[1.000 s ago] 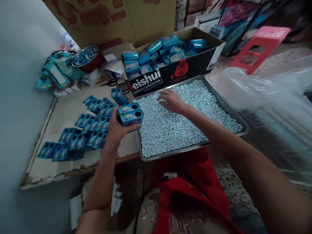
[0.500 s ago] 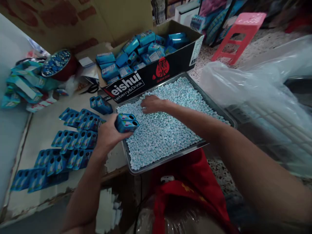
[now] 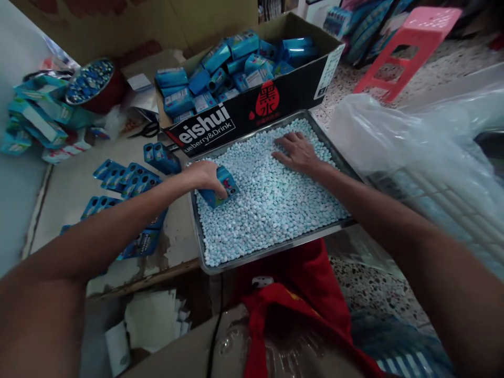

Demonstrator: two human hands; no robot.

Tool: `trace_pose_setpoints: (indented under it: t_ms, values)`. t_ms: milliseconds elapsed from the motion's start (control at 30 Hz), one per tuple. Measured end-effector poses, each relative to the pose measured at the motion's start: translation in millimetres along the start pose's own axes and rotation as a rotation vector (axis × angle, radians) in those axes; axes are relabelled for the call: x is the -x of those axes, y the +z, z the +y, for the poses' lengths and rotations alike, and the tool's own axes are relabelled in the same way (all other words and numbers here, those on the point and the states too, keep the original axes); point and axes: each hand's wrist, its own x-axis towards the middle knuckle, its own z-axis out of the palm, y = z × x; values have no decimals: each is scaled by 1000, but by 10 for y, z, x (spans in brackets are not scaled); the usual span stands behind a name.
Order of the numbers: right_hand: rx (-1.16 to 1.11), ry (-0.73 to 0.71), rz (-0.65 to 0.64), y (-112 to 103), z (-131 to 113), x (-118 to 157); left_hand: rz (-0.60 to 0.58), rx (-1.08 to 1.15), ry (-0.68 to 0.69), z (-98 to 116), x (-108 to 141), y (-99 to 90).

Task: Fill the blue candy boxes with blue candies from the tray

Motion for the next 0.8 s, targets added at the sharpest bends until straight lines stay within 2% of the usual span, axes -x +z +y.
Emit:
trace_pose_setpoints:
  t_ms: [100,200,300,467,533,633,733,800]
  values:
    - [-135,11,46,137,-250,24,21,7,5,263,-146,-27]
    - [-362,61,149,210,-494,58,48,55,14,426,-226,-49]
    - [-620,114,220,270,-750,96,74,91,20,476,-233,-36]
    - [-1086,346,306,333,-1256,21,167,78,71,409,-31,54]
    - [-1255,383,325,302,-1460,-62,231,133,81,344,120,110]
    - [-1387,387,368,164,-1681,-215,362,304,68,251,327,232]
    - [-1440,352,404,-33,-1743,-385,525,551,83,233,397,377]
    - [-1457,359,404,-158,-1716,-490,562,671,102,263,368,447]
